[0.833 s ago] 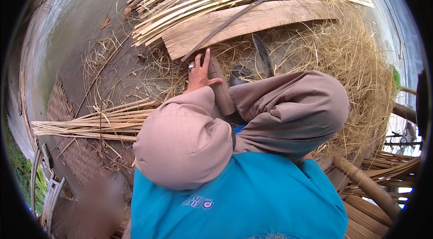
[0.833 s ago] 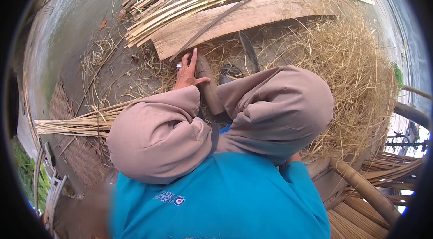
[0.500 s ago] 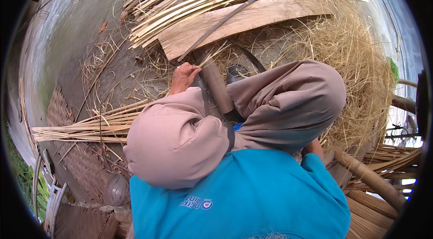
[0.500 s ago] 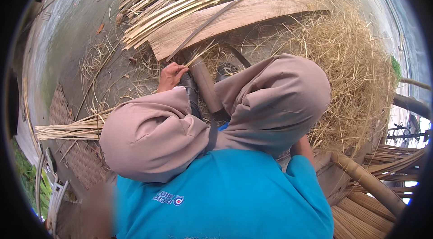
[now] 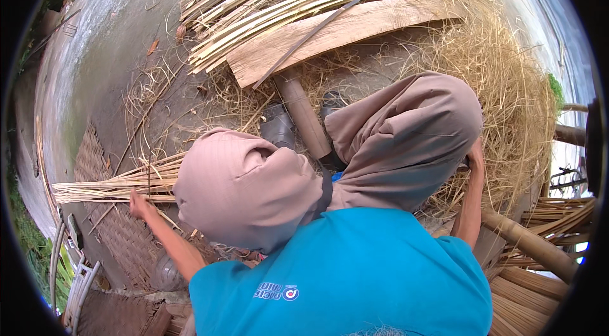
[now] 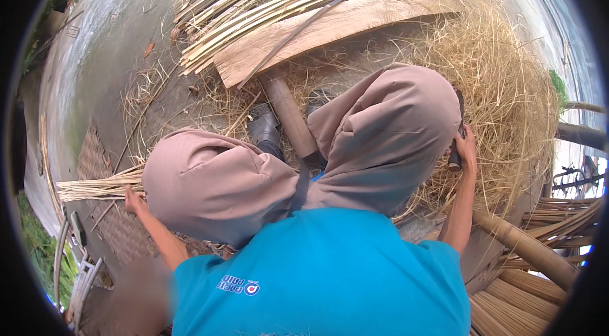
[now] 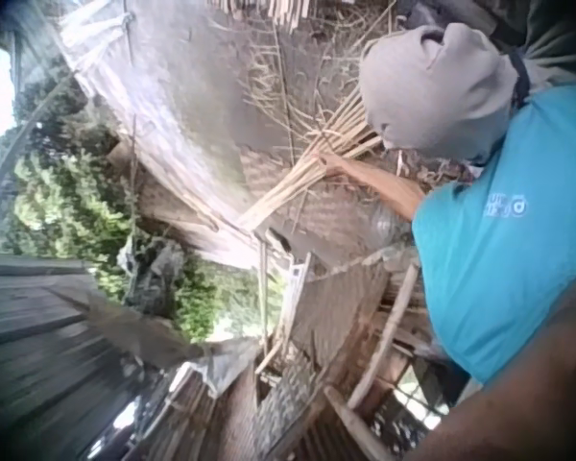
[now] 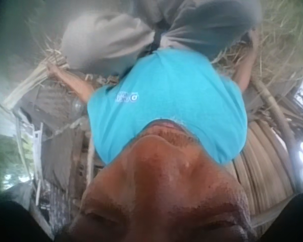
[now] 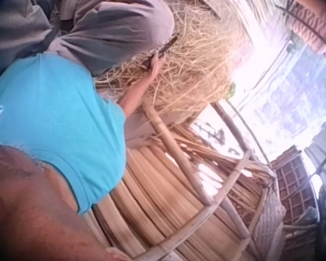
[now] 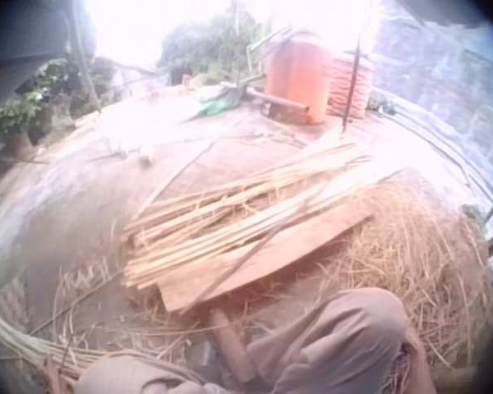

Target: The person sits on the ground and uses a knife to split long bamboo stalks into thin strips. They hold the stalks against a wooden board and repeatedly strike them with the knife to separate the fibers, then gather the resulting strips.

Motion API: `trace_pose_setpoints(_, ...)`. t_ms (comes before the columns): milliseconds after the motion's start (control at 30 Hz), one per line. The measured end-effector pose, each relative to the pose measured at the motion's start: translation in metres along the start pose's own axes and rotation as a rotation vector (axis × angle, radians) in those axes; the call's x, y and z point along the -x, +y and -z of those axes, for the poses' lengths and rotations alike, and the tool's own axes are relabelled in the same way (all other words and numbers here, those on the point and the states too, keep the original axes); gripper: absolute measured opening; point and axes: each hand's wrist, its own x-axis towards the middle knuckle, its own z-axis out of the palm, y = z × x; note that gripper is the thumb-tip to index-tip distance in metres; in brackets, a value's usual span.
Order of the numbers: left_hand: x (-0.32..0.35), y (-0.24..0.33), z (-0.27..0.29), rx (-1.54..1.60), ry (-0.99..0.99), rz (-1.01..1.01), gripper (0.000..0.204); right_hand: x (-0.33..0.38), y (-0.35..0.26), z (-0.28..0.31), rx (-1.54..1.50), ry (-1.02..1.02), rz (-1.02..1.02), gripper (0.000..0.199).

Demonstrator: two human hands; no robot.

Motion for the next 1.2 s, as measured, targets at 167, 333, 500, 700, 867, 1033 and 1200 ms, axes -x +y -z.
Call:
trace_pose_setpoints(167,-0.010,-0.025,0.104,0.010,0.528,0.425,0.063,0.006,0.014,0.008,-0.085,0.229,0.079,0.039)
trace_pose_setpoints(333,0.018,-0.049,0.099,-0.299,0.597,0.493,0.112,0.025,-0.021,-0.032,-0.007,0.129,0.278,0.034)
trace_pose_setpoints(500,0.121,-0.044,-0.017,-0.207,-0.021,0.023,0.096,0.052,-0.118,-0.070,0.303,0.007,0.514,0.033)
trace_pose_setpoints(700,0.239,0.019,-0.145,-0.271,-0.858,-0.447,0.059,0.046,-0.200,-0.117,0.569,-0.143,0.720,0.033)
trace_pose_setpoints(867,0.279,0.094,-0.249,-0.330,-1.277,-0.474,0.039,0.014,-0.223,-0.134,0.597,-0.242,0.722,0.036)
trace_pose_setpoints(1033,0.290,0.180,-0.273,-0.560,-1.781,-0.375,0.046,-0.008,-0.244,-0.151,0.701,-0.256,0.674,0.044)
trace_pose_setpoints(1200,0.319,0.293,-0.272,-0.181,-1.842,-0.503,0.044,-0.004,-0.205,-0.133,0.472,-0.009,0.681,0.042)
